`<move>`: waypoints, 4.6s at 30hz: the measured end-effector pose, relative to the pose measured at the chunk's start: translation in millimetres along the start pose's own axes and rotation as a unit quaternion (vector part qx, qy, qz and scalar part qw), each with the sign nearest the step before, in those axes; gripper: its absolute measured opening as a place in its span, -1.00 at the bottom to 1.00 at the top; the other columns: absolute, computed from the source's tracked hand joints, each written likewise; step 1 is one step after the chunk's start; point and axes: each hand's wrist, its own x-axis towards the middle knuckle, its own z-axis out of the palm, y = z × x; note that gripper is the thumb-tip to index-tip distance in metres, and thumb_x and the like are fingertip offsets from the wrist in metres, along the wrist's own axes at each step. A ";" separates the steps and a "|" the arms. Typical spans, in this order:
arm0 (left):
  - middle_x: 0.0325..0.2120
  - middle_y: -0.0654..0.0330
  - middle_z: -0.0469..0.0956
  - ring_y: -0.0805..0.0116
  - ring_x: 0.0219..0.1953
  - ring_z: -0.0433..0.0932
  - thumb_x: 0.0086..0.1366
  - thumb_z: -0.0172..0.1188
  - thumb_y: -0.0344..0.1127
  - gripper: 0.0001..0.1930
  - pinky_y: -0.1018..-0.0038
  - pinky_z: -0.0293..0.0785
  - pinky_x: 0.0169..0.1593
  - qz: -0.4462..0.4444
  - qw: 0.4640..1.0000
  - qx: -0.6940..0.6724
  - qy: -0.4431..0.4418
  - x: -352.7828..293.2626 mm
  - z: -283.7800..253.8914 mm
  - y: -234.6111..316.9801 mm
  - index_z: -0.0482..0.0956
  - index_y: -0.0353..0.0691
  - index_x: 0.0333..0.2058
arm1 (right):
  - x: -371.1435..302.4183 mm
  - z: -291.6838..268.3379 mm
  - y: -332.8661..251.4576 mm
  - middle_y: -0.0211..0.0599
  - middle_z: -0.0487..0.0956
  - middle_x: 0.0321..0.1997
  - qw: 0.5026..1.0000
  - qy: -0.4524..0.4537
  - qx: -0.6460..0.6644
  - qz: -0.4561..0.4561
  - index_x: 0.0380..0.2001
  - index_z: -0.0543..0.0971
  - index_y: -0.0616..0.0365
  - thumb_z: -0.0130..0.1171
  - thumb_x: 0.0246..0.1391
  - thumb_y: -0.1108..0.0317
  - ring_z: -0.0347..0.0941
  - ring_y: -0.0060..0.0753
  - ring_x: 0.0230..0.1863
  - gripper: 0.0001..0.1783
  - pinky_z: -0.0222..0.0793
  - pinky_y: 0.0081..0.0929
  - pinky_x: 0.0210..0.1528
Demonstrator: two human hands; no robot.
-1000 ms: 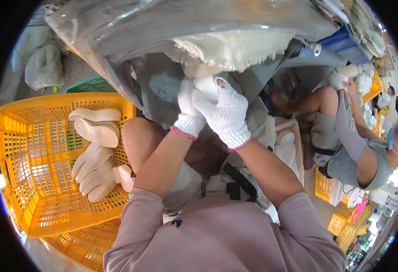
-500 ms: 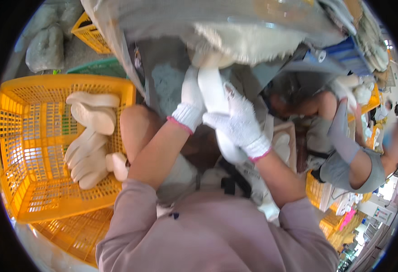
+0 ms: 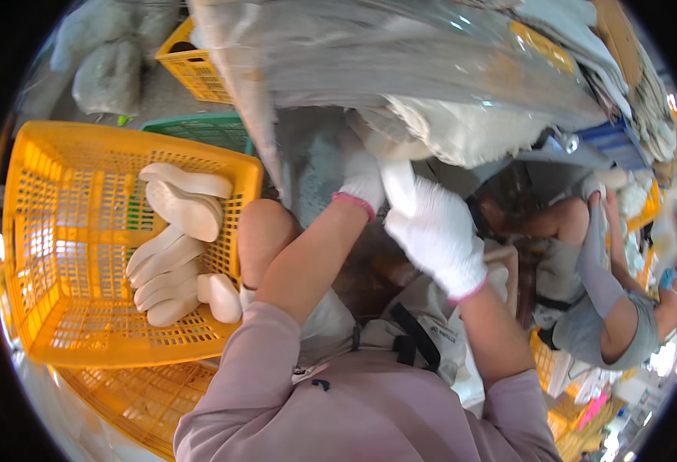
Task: The person repeatedly scrubs white slipper-like items with a brush and places them into a yellow basket. The person handles the items one at a time, scrubbing the soles and sides before depositing them.
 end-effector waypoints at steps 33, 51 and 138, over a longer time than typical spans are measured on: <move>0.05 -0.10 0.66 0.18 0.08 0.65 0.29 0.44 -0.11 -0.36 0.30 0.55 0.15 -0.483 0.783 -0.041 0.391 -143.6 -326.5 -178.6 0.50 -0.33 0.24 | -509.5 43.3 255.4 -0.26 0.69 -0.11 0.671 -0.187 0.309 0.647 0.09 0.61 0.18 0.23 0.31 0.08 0.62 -0.38 -0.23 -0.55 0.61 -0.34 -0.18; 0.02 -0.03 0.65 0.01 0.00 0.66 0.31 0.22 -0.26 -0.41 0.18 0.59 0.04 0.062 0.981 0.164 -0.085 -191.4 -324.8 63.2 0.41 -0.24 0.30 | -124.7 30.8 -5.0 0.01 0.57 0.32 0.782 -0.098 0.547 0.282 0.35 0.46 0.34 0.09 0.41 0.31 0.60 -0.15 0.18 -0.48 0.50 -0.28 0.27; -0.04 -0.09 0.64 -0.10 -0.08 0.64 0.49 0.10 0.22 -0.40 0.04 0.62 0.09 -0.282 0.475 -0.829 -0.089 -71.2 -46.9 78.1 0.56 -0.25 0.11 | -85.2 8.8 24.3 -0.17 0.73 0.08 0.985 0.082 0.004 -0.151 0.12 0.66 0.11 0.35 0.05 0.43 0.70 -0.05 -0.05 -0.50 0.63 -0.23 -0.03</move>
